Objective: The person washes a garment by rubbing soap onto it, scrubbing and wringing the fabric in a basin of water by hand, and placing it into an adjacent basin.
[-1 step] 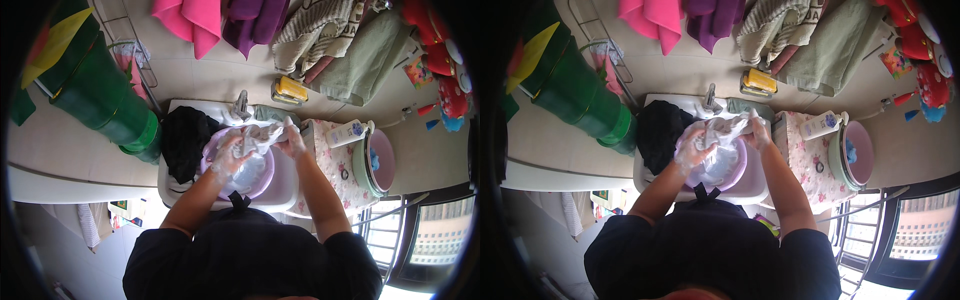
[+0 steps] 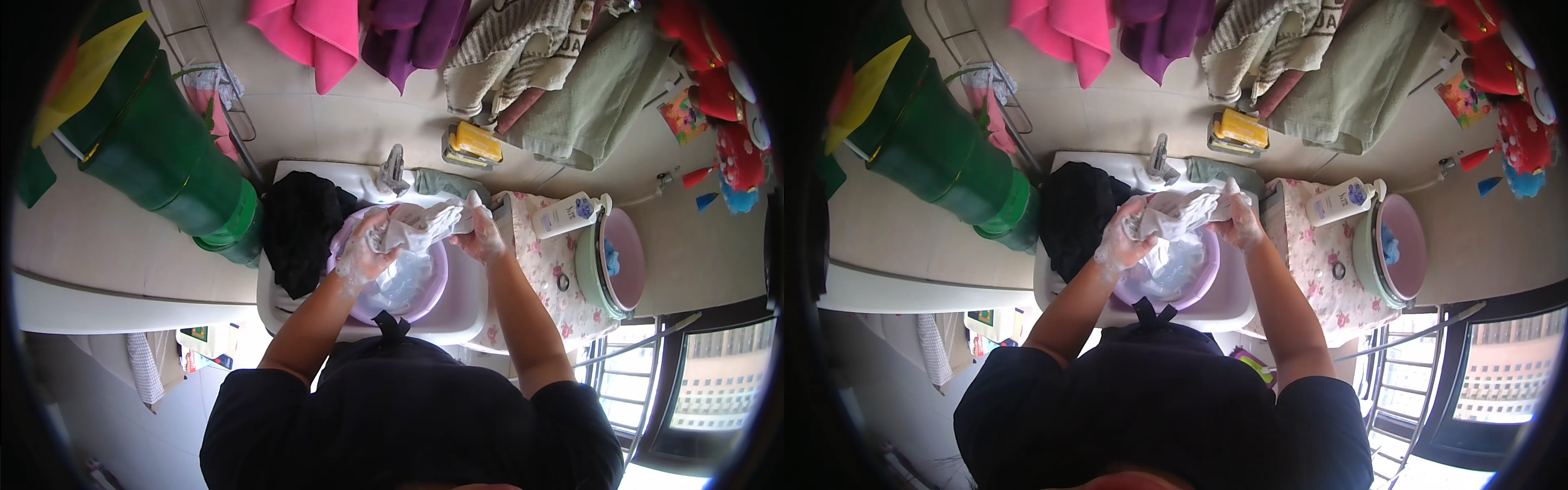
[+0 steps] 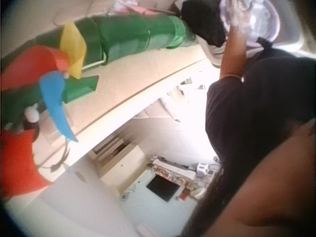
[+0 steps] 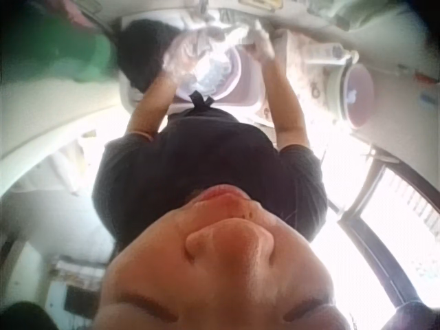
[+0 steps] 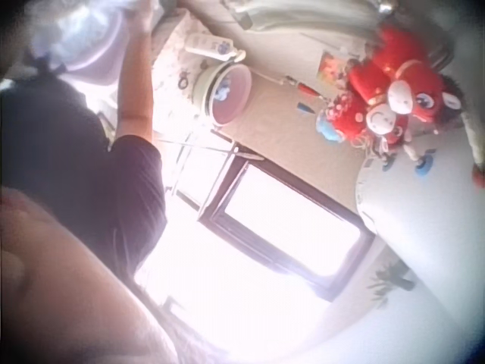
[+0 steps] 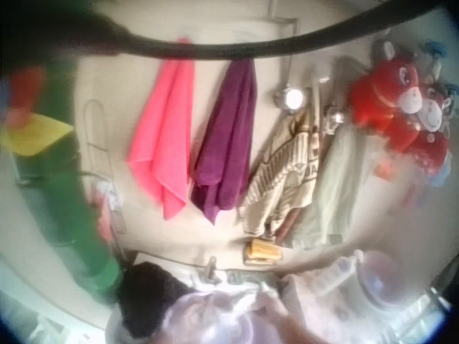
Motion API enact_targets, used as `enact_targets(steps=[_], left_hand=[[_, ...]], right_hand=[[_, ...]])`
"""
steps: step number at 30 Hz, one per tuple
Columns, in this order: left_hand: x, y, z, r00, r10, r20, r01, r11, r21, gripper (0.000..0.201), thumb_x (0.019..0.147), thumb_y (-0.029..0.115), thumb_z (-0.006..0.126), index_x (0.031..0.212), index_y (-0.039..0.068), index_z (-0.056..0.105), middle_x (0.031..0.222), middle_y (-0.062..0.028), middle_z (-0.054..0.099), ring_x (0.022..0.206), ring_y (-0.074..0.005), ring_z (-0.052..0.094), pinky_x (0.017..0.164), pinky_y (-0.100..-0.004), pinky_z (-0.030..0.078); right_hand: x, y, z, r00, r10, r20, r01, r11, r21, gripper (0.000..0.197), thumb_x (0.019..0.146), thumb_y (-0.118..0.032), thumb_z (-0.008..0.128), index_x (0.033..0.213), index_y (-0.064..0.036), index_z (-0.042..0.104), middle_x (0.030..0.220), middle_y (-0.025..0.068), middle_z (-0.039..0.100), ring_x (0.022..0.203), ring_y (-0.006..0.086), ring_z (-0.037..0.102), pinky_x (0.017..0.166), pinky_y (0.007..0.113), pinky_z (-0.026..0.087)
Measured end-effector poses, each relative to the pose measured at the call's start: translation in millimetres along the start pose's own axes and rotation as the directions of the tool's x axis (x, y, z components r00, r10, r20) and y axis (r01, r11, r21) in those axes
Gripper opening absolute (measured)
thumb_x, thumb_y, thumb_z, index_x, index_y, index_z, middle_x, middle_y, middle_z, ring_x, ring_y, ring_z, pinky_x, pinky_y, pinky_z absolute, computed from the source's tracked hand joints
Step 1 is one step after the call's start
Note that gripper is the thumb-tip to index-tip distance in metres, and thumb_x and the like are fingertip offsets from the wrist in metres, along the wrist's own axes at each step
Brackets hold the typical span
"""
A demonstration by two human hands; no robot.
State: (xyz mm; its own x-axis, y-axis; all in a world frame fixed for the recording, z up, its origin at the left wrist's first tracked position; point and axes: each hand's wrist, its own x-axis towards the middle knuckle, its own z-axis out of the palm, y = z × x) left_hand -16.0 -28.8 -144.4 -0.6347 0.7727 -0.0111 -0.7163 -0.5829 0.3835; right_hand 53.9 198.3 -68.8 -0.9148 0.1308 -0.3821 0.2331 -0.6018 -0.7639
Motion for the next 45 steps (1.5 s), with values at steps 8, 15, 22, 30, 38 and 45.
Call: enact_targets(steps=[8,15,22,30,38,45], left_hand=[[-8.4,-14.3,45.8,0.997,0.077,0.018,-0.068,0.949,-0.308,0.062,0.088,0.055,0.036,0.131,0.012,0.039,0.134,-0.0109,0.04,0.121,-0.0251,0.041,0.101,-0.0428,0.032],[3.9,9.3,45.0,0.977,0.013,-0.213,-0.121,0.854,-0.505,0.039,0.089,0.041,0.043,0.091,0.007,0.061,0.091,-0.0071,0.065,0.09,-0.0282,0.06,0.09,-0.0449,0.043],[19.8,-65.9,-9.5,0.933,0.265,0.245,-0.068,0.796,-0.601,0.048,0.09,0.044,0.036,0.121,0.008,0.046,0.122,-0.0097,0.049,0.112,-0.0262,0.048,0.092,-0.0531,0.04],[0.1,-34.5,34.1,0.991,-0.047,0.124,0.076,0.967,-0.245,0.043,0.089,0.037,0.047,0.128,0.018,0.042,0.127,-0.005,0.045,0.118,-0.0281,0.043,0.095,-0.0566,0.037],[5.1,-45.0,15.0,0.999,-0.015,0.036,0.024,0.969,-0.248,0.038,0.09,0.027,0.045,0.126,0.013,0.042,0.119,-0.0082,0.05,0.111,-0.0224,0.049,0.096,-0.0426,0.04],[4.1,-26.3,38.4,0.997,-0.078,0.019,0.081,0.97,-0.231,0.038,0.093,0.029,0.039,0.127,0.012,0.042,0.125,-0.0054,0.048,0.115,-0.0183,0.046,0.098,-0.0395,0.037]], right_hand=[[-24.5,25.7,30.7,0.942,0.212,0.262,-0.332,0.71,0.621,0.024,0.085,-0.03,0.058,0.093,-0.0075,0.056,0.088,0.0033,0.059,0.055,0.0105,0.052,0.049,0.021,0.048],[-43.1,36.1,60.9,0.928,-0.368,-0.054,0.371,0.922,0.113,0.039,0.084,-0.027,0.058,0.114,-0.0071,0.044,0.109,0.0094,0.053,0.098,0.0198,0.053,0.077,0.034,0.049],[-25.7,42.1,106.2,0.513,-0.439,0.738,0.541,-0.502,-0.675,0.037,0.057,-0.023,0.071,0.09,-0.0103,0.059,0.087,0.0095,0.058,0.091,0.0251,0.054,0.075,0.039,0.047],[17.7,114.2,108.8,0.475,-0.817,0.327,-0.158,-0.444,-0.882,0.033,0.073,-0.032,0.062,0.097,-0.0092,0.06,0.113,0.016,0.051,0.096,0.0335,0.056,0.079,0.043,0.048],[-24.5,68.4,95.5,0.62,-0.545,0.565,0.452,-0.341,-0.824,0.05,0.063,-0.03,0.069,0.107,-0.0086,0.055,0.107,0.0183,0.051,0.104,0.0355,0.05,0.079,0.046,0.045],[12.3,26.8,99.8,0.788,-0.613,-0.063,0.118,0.251,-0.961,0.033,0.073,-0.028,0.062,0.099,-0.0078,0.059,0.086,0.014,0.063,0.082,0.0292,0.062,0.071,0.038,0.049]])
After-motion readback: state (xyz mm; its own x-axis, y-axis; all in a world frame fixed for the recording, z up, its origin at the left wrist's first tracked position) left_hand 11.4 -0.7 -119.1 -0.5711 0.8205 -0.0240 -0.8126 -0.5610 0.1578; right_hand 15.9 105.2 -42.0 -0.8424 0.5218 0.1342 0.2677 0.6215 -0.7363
